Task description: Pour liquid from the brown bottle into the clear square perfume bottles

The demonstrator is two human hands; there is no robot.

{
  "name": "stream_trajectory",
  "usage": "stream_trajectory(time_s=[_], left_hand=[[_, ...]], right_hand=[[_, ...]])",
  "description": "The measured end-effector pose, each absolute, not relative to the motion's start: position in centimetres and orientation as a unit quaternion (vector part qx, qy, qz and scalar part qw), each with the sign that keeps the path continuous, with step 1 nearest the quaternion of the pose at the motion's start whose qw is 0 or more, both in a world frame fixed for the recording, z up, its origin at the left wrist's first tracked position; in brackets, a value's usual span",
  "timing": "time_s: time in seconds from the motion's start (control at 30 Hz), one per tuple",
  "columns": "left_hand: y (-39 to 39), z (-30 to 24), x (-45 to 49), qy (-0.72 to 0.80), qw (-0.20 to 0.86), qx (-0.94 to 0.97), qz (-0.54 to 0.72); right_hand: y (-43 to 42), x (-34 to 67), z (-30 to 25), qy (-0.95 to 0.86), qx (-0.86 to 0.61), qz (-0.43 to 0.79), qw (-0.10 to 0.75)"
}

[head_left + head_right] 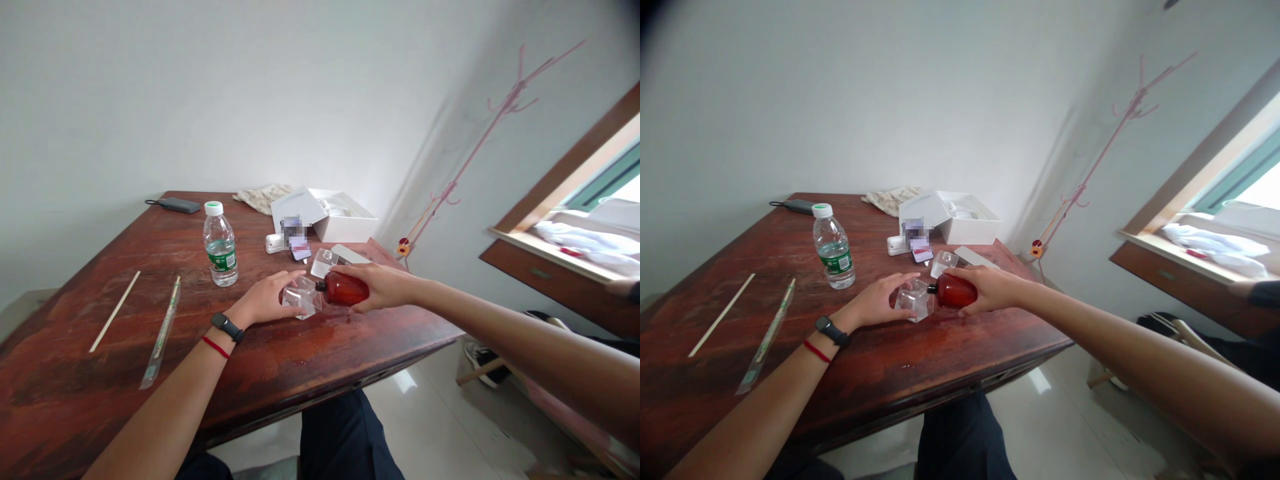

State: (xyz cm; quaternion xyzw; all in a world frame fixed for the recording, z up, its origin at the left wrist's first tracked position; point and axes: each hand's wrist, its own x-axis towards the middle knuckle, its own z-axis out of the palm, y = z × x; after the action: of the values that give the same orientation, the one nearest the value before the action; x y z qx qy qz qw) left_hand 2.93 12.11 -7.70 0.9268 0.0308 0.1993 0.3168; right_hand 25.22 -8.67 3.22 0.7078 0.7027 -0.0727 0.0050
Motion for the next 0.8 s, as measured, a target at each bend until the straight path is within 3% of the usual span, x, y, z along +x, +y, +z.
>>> stream_trajectory(time_s=[0.8], left_hand=[[11.9,-7.36,2.77,0.039,0.313,0.93,0.191]], right_hand=[[-8.7,25.42,2.99,0.705,0.705,-0.078,-0.015]])
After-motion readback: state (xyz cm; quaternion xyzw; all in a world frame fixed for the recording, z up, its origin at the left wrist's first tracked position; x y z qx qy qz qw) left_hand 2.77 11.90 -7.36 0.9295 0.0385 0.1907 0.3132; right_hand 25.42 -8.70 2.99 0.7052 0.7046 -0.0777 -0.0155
